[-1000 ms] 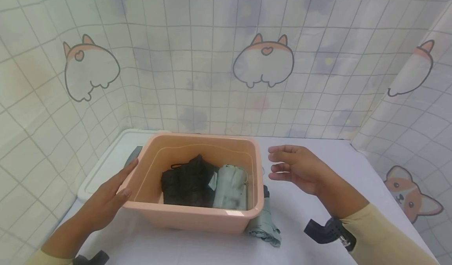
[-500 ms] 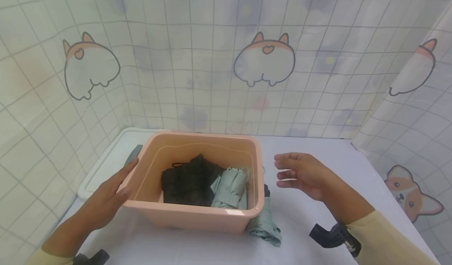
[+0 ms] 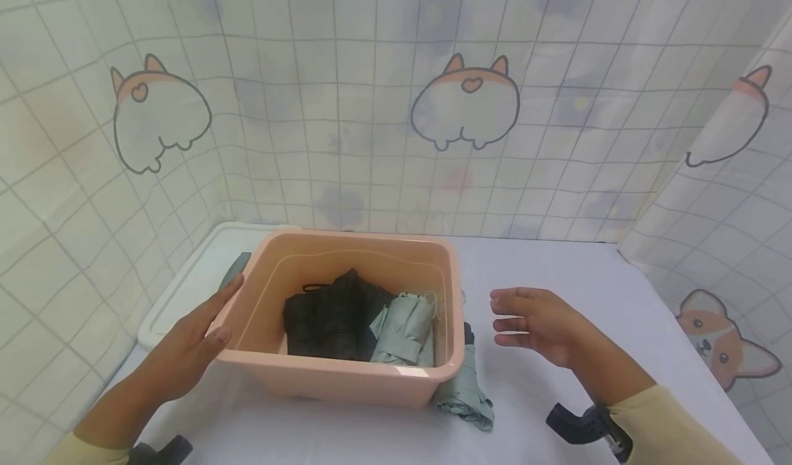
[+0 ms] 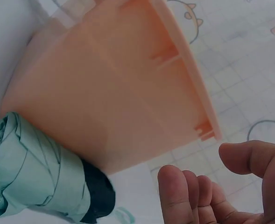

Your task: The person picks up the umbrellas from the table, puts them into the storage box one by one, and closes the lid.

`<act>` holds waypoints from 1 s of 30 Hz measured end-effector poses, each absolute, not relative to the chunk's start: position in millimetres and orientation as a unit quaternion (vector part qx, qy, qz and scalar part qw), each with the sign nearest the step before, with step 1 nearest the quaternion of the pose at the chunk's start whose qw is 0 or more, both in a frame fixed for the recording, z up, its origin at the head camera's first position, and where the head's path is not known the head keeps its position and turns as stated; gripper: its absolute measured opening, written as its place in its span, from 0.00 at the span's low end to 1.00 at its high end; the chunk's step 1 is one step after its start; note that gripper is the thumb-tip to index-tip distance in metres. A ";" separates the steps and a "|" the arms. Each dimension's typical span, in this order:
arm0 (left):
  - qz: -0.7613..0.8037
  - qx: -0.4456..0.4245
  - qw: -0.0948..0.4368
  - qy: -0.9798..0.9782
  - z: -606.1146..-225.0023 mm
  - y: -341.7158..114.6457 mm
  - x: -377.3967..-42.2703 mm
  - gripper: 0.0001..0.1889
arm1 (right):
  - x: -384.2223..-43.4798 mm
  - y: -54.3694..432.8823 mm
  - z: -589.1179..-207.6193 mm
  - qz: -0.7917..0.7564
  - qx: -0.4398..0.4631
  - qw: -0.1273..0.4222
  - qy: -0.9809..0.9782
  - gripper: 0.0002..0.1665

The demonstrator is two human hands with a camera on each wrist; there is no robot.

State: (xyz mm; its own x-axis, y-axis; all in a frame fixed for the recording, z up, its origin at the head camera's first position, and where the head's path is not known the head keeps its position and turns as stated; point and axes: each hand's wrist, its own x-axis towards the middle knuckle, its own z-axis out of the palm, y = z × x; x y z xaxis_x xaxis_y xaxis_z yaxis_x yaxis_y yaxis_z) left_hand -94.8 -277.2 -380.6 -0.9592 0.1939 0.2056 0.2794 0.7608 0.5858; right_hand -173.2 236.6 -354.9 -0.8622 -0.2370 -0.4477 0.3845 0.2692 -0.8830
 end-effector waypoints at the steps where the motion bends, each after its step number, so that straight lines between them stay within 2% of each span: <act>1: -0.323 -0.126 0.066 -0.936 -380.5 -277.1 -94.7 0.36 | -173.2 237.2 -358.2 -0.601 0.052 0.259 0.754 0.39; 12: -0.323 -0.119 0.062 -0.937 -379.0 -275.4 -93.7 0.37 | -173.3 240.8 -392.3 -0.597 0.087 0.273 0.749 0.40; 21: -0.321 -0.120 0.063 -0.937 -379.1 -276.3 -93.6 0.36 | -173.4 237.8 -416.9 -0.594 0.127 0.288 0.740 0.33; 30: -0.320 -0.117 0.061 -0.938 -378.0 -275.0 -92.6 0.36 | -169.8 234.4 -429.3 -0.598 0.128 0.311 0.728 0.33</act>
